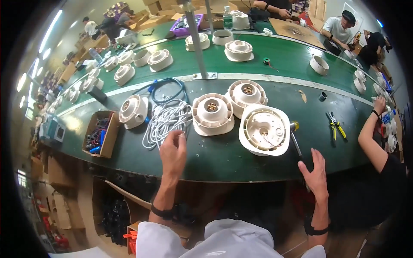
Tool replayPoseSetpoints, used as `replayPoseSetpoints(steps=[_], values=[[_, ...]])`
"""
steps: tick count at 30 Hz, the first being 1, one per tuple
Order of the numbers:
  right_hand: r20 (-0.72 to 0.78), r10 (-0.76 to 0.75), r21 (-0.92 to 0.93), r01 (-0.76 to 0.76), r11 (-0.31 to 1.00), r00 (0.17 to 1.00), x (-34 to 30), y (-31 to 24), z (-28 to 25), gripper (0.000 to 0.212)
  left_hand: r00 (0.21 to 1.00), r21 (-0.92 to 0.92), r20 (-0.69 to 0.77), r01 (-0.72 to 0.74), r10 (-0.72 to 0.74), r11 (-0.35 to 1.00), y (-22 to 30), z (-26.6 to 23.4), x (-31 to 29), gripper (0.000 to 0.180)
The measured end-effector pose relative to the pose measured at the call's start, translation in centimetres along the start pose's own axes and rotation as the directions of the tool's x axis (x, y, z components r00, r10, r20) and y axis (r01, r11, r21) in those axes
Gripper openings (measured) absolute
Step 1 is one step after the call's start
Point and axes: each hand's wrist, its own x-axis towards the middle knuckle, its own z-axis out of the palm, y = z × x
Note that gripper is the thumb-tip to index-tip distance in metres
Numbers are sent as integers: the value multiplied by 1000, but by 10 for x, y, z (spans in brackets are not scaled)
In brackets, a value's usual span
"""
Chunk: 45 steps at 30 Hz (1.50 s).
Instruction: Assembling components and using a rubber mallet to hammer parts into white circular plastic housings on an industrial assembly line.
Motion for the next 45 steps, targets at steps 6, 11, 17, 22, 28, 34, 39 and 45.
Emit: replayPoseSetpoints(steps=[6,11,17,22,28,34,39,45], values=[[2,-30,-184,30,982,1000,4,-19,7,53,991,557,113,-121,70,822,-21,13,47,33],[-83,-257,-59,253,966,963,19,-5,30,22,977,691,211,-139,-13,710,-40,42,80,20],[48,-8,6,7,1000,999,26,5,24,24,977,511,33,-199,212,836,-36,19,73,16],[109,77,193,-97,976,991,37,23,20,23,990,-326,-33,-142,139,935,23,-14,51,18],[205,290,659,-351,665,935,35,29,22,16,896,-752,286,-11,341,659,103,19,30,18],[249,311,783,-379,493,917,33,15,16,21,890,-598,268,-147,370,788,118,61,27,15],[269,335,834,-393,388,903,26,26,6,19,855,-604,331,-133,399,786,108,88,20,14],[271,322,844,-385,373,907,25,24,6,20,809,-472,408,-210,424,856,102,101,11,12]])
